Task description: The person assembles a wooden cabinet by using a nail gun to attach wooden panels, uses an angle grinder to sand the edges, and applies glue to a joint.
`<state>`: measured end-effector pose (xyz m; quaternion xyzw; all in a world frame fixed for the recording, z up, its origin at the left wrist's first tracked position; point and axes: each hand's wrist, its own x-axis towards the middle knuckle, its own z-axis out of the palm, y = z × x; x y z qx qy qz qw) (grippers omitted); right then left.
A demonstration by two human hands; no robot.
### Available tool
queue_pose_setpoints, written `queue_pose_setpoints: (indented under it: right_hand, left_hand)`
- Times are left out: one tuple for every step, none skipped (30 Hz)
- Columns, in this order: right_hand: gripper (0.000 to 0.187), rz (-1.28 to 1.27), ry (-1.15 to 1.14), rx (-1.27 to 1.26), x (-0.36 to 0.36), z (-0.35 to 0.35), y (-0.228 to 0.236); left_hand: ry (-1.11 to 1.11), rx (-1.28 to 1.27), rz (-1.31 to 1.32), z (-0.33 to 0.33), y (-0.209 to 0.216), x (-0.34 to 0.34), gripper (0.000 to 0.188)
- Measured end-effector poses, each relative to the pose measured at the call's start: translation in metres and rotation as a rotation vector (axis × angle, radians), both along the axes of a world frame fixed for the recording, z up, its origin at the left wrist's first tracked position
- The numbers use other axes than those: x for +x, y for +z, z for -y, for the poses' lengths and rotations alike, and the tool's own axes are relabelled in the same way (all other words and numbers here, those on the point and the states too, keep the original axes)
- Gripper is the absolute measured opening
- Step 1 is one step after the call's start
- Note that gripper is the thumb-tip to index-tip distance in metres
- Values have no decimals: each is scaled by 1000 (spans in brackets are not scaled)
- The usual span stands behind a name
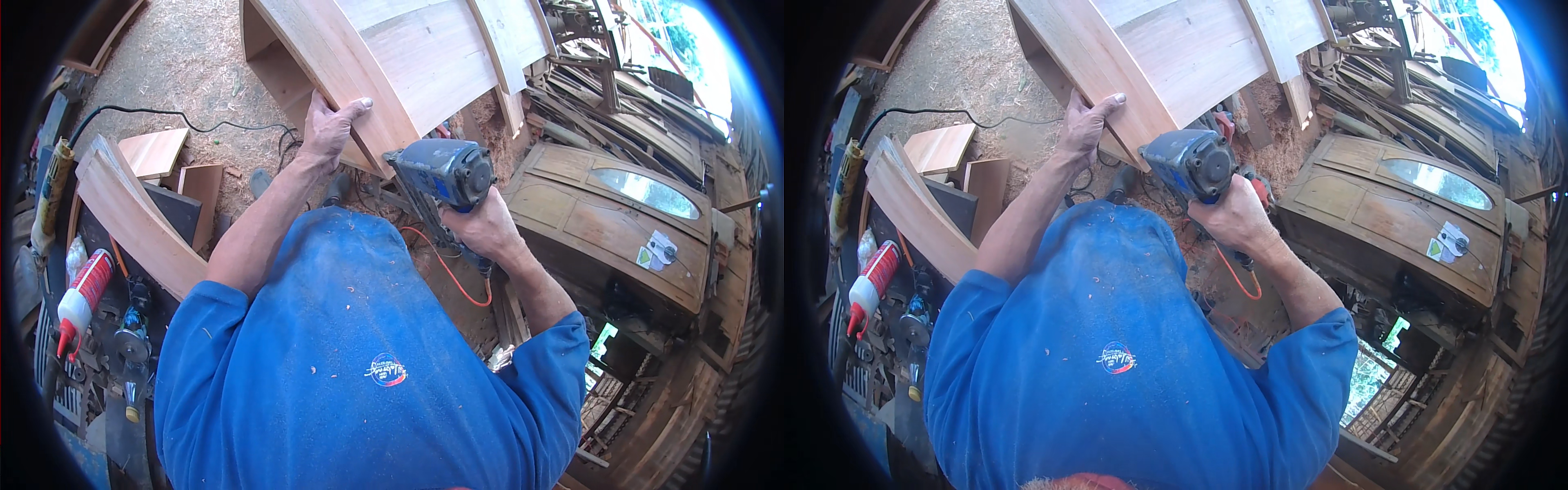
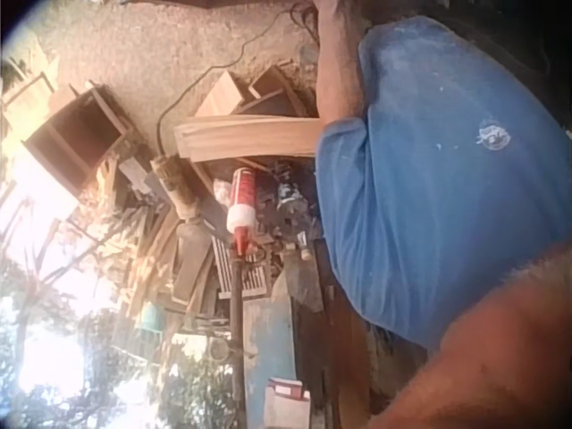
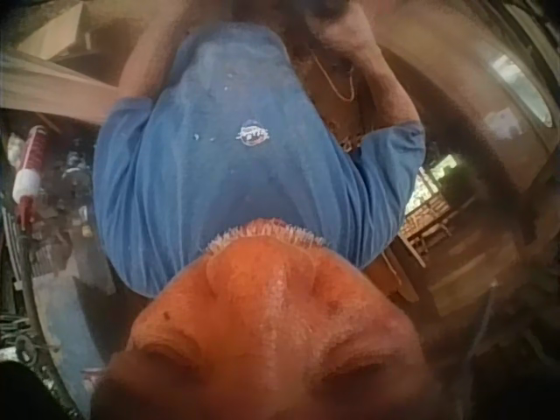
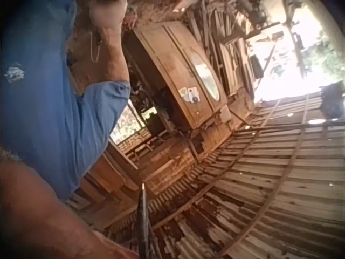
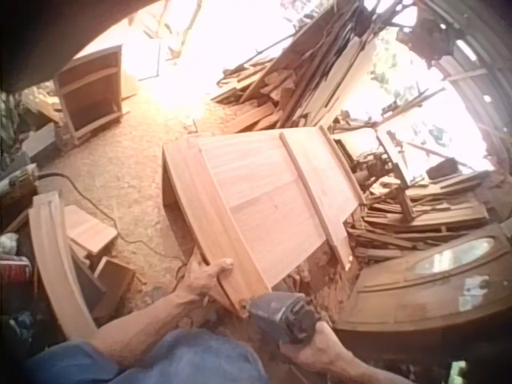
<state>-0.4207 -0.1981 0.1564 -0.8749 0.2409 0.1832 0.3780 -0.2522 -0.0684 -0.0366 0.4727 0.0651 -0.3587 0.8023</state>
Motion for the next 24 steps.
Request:
queue_pose_setpoints:
  right_hand:
    - [24, -3, 3, 2, 1, -1, 1]
    - [24, -26, -19, 9, 2, -2, 2]
    - [24, -48, -42, 16, 2, -2, 2]
    - [24, -49, -45, 18, 2, -1, 1]
    - [26, -68, -31, 15, 1, 1, 0]
    - [28, -88, -18, 13, 0, 2, -1]
    - [28, -84, -21, 13, 0, 2, -1]
    - [29, -98, -18, -3, 0, 1, -1]
    - [29, -112, -16, -18, -1, 0, -1]
    - [29, -102, -16, -26, -1, 1, -2]
    - [29, -72, -15, -14, -4, 2, -4]
    - [29, -41, -12, -3, -4, 3, -5]
    - [29, -31, -7, -10, -1, 4, -2]
    - [26, -19, -12, -12, 4, 6, 0]
    - [23, -7, -16, -13, 8, 8, 4]
    - [23, 4, -4, -16, 15, 8, 8]
    - [19, -9, -65, 2, 20, 6, 13]
    - [16, -22, -124, 20, 25, 6, 16]
    - [16, -14, -108, 27, 28, 7, 15]
    - [15, 5, -107, -9, 30, 9, 15]
    - [14, 24, -106, -45, 32, 11, 17]
    - [30, -76, -134, -86, 34, 13, 20]
    - [30, -64, -110, -75, 33, 14, 22]
    - [30, -38, -126, -79, 29, 15, 22]
  left_hand:
    - [13, 8, -12, 0, 2, -1, 70]
    - [16, 10, -15, 0, 2, -1, 70]
    - [17, 6, -10, 0, 1, -1, 70]
    - [14, 2, -3, 0, 1, -1, 70]
    - [10, 4, -3, -1, 2, -2, 70]
    - [11, 1, -9, -1, 2, -2, 69]
    - [15, -4, -11, -1, 3, -1, 69]
    - [11, -4, -7, -1, 1, -1, 69]
    - [14, -9, -1, -1, -3, -2, 69]
    - [20, -22, 11, 1, -3, 0, 69]
    - [21, -30, 21, 2, -3, 1, 69]
    - [21, -33, 3, 3, -2, 0, 68]
    - [25, -35, -13, 2, -1, 0, 68]
    - [11, -9, -17, 3, 2, 1, 68]
    - [19, -16, -7, 5, 1, 2, 68]
    - [14, -2, 38, 5, -4, 2, 68]
    - [5, 20, 82, 4, -8, 2, 67]
    - [16, 24, 92, 3, -11, 1, 67]
    - [22, 128, 141, 1, -10, 0, 67]
    - [31, 232, 187, -1, -10, 2, 67]
    - [50, 241, 193, -4, -10, 5, 67]
    - [155, 229, 259, -8, -8, 10, 67]
    - [263, 219, 325, -13, -6, 17, 68]
    - [295, 399, 580, -24, -10, 31, 65]
